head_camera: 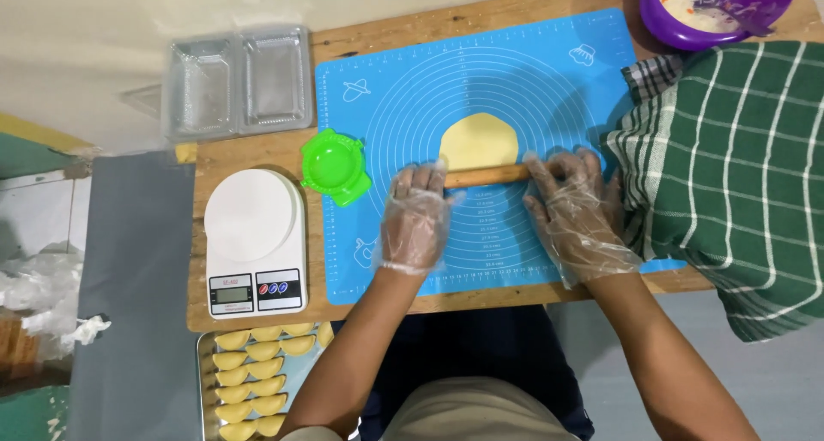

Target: Rolling out small portions of dough into flat circles using a rolling pin on a silicone mat.

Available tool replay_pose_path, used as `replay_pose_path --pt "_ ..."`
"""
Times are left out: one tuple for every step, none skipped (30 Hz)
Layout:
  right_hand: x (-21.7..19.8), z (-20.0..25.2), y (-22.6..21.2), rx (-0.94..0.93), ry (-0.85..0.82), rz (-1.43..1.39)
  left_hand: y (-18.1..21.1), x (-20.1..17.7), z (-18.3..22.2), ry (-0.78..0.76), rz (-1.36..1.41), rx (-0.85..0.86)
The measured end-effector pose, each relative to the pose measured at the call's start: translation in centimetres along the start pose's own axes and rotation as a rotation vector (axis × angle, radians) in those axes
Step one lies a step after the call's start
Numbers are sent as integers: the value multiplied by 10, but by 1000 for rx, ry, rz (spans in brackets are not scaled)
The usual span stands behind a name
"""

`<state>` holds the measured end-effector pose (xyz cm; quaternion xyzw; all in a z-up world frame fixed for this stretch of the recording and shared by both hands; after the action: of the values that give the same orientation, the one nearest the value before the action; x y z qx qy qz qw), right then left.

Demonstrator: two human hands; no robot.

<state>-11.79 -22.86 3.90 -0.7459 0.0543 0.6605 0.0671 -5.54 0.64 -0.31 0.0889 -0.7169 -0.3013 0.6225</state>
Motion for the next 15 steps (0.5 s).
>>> replay_pose_path --pt "13 -1 5 30 42 -14 1 6 -6 -12 -238 24" --pt "25 -3 9 59 87 -29 3 12 -14 -26 -477 50" --pt "12 -5 3 59 88 -27 7 17 -16 -27 -476 52" --pt "-1 -6 -2 81 33 -55 10 22 -18 -41 -713 77" --pt "-13 -8 -8 103 -23 -83 13 26 -21 -55 -951 104" --pt "2 -18 -1 100 -21 -80 17 30 -23 -53 -948 107" --pt "18 -27 8 232 -96 -167 21 34 -24 -62 -1185 135" --pt "35 -36 16 368 -169 -256 25 38 -27 -73 -1424 163" --pt "4 -34 1 367 -167 -255 30 42 -31 -74 -1423 166" --pt "-27 -31 -15 287 -181 -171 34 45 -35 -86 -1663 191" --pt "-57 -28 -30 207 -195 -86 39 49 -39 -99 -1902 216" --pt "-51 -36 -26 210 -195 -86 41 54 -44 -102 -1901 216" --pt "-44 -43 -24 99 -225 18 44 58 -49 -115 -2140 243" --pt "-36 -50 -23 -16 -256 122 48 61 -53 -123 -2380 267" --pt "-32 -53 -20 -18 -257 121 49 69 -61 -122 -2381 265"
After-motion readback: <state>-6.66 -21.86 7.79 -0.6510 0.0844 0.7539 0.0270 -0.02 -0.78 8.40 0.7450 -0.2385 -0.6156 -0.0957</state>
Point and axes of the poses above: each hand's wrist, its own z-axis away from the middle knuckle, its own x-axis out of the palm, y = z × x, the point moved 2 cm from there along -z, towards the middle knuckle, and after that the axes turned 11 degrees about y, right-handed, at the moved point
